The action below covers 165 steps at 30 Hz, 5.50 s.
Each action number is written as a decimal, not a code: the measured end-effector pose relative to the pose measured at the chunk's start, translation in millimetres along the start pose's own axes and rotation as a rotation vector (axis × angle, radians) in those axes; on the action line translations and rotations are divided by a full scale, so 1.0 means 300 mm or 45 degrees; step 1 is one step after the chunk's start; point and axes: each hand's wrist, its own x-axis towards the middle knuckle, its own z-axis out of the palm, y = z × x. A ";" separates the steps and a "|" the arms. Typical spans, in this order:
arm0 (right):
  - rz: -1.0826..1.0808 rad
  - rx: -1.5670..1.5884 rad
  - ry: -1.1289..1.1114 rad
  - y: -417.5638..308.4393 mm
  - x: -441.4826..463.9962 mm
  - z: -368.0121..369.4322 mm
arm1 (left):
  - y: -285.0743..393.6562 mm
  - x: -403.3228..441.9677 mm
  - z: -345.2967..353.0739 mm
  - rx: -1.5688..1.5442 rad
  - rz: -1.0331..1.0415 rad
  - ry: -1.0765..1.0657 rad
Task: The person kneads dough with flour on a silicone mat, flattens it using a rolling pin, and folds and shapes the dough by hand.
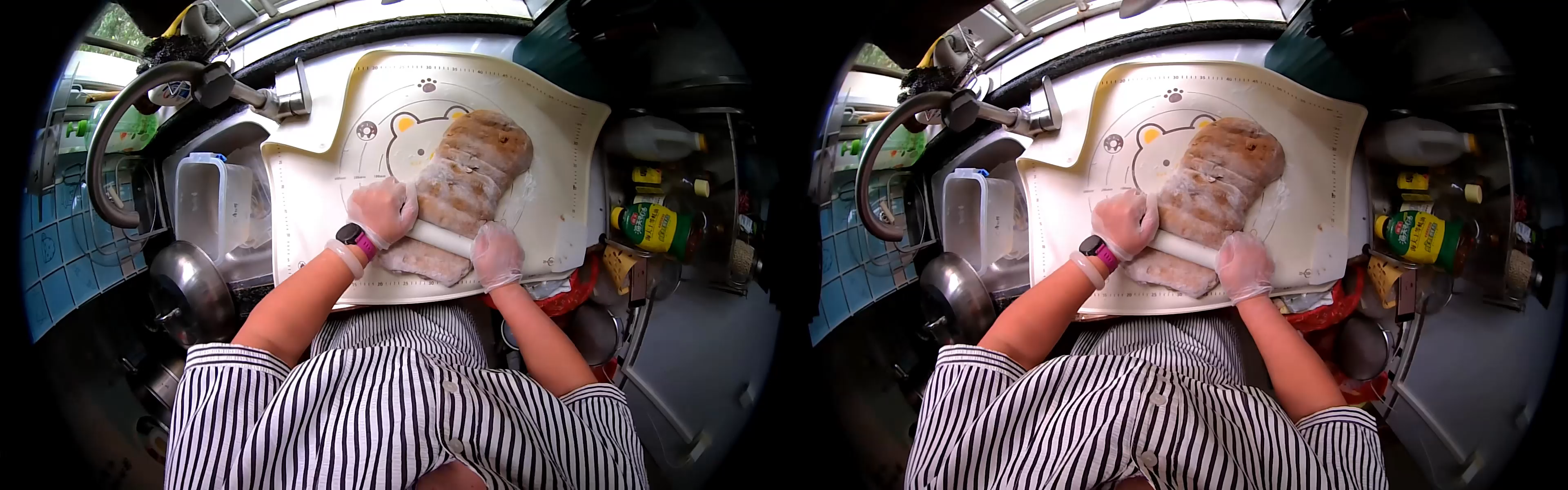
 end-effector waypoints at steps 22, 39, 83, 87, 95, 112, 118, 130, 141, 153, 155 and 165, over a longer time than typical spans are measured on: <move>0.084 -0.013 -0.109 -0.077 -0.173 0.028 | -0.032 -0.143 -0.030 0.011 0.110 -0.040; 0.257 -0.077 0.104 -0.099 0.003 -0.247 | 0.038 0.110 -0.087 -0.125 0.377 0.166; 0.391 -0.122 -0.058 0.034 0.374 -0.385 | 0.157 0.501 0.001 -0.035 -0.047 -0.037; 0.336 -0.096 0.000 0.126 0.444 -0.187 | 0.049 0.519 0.147 0.069 0.033 0.066; 0.242 0.029 0.145 0.157 0.455 -0.172 | 0.087 0.544 0.127 0.162 -0.064 -0.080; 0.349 -0.024 0.231 0.208 0.558 -0.168 | 0.131 0.700 0.172 0.083 -0.087 -0.024; 0.352 -0.092 0.084 0.196 0.513 -0.316 | 0.189 0.651 0.112 0.046 -0.353 -0.175; 0.214 -0.114 0.340 0.331 0.626 -0.172 | 0.196 0.792 0.218 0.025 -0.174 0.000; 0.639 0.022 0.267 0.605 0.344 -0.377 | 0.026 0.113 0.008 0.006 -0.664 -0.119; -0.166 -0.123 0.508 0.367 0.261 -0.192 | 0.172 -0.087 -0.040 -0.446 -0.901 -0.347; -0.379 0.171 0.141 0.143 0.175 -0.219 | 0.174 -0.099 -0.028 -0.605 -0.979 -0.383; -0.557 -0.035 0.019 -0.016 -0.104 0.023 | 0.142 -0.164 0.034 -1.621 -1.158 -0.438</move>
